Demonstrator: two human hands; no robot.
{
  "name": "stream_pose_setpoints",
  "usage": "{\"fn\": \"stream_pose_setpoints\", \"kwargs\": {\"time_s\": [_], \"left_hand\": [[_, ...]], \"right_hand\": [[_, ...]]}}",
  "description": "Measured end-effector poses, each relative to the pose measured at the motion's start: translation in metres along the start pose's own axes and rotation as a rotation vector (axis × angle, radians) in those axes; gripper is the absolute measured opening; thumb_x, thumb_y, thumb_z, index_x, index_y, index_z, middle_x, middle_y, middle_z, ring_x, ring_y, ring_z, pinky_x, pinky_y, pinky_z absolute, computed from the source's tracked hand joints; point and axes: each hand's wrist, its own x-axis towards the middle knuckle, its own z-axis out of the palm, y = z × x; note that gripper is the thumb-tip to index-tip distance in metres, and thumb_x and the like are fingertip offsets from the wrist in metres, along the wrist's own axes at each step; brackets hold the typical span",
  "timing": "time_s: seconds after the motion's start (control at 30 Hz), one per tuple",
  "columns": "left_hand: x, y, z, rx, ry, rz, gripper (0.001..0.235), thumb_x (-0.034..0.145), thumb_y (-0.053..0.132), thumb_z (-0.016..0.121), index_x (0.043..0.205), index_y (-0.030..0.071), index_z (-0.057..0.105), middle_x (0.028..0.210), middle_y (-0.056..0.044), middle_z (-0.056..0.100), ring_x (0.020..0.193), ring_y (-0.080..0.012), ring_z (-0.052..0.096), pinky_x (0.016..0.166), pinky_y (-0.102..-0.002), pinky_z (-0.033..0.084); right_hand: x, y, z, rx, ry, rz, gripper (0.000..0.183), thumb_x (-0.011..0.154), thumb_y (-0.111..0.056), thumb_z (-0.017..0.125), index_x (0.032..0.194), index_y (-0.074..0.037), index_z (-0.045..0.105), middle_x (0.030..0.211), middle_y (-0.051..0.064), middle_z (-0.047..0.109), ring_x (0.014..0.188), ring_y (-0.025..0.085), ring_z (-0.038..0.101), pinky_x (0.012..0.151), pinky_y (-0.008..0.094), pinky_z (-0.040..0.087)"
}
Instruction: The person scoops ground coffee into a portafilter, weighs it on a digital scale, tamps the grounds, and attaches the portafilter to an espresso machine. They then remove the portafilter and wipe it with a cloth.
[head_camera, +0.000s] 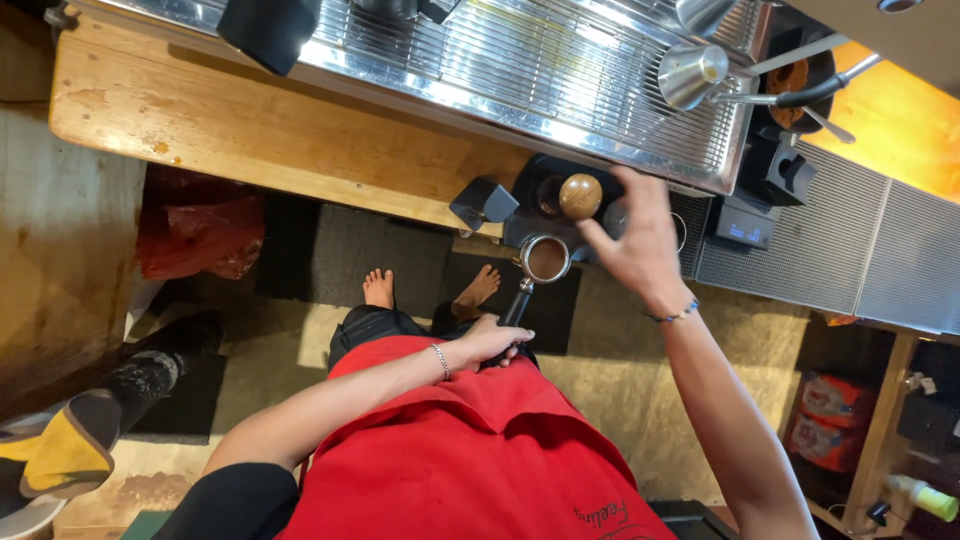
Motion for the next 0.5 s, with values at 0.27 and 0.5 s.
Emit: {"fn": "stream_pose_setpoints", "kwargs": {"time_s": [0.27,0.5], "left_hand": [[0.011,-0.007,0.001,0.008,-0.019,0.009,0.025,0.080,0.026,0.082,0.078,0.004,0.069,0.055,-0.007,0.061,0.044,-0.0161,0.063,0.044,-0.024,0.053],[0.026,-0.013,0.002,0.052,-0.022,-0.006,0.026,0.079,0.028,0.083,0.077,0.006,0.070,0.054,-0.006,0.062,0.045,-0.0155,0.064,0.046,-0.023,0.054]], "right_hand": [[0.018,-0.010,0.048,-0.213,0.002,-0.041,0.019,0.079,-0.029,0.072,0.083,-0.022,0.055,0.101,0.002,0.056,0.076,0.038,0.070,0.064,0.048,0.057],[-0.012,-0.036,0.027,-0.192,-0.147,-0.310,0.025,0.065,-0.030,0.072,0.063,-0.023,0.048,0.082,-0.003,0.058,0.059,0.031,0.064,0.054,0.042,0.050]]}}
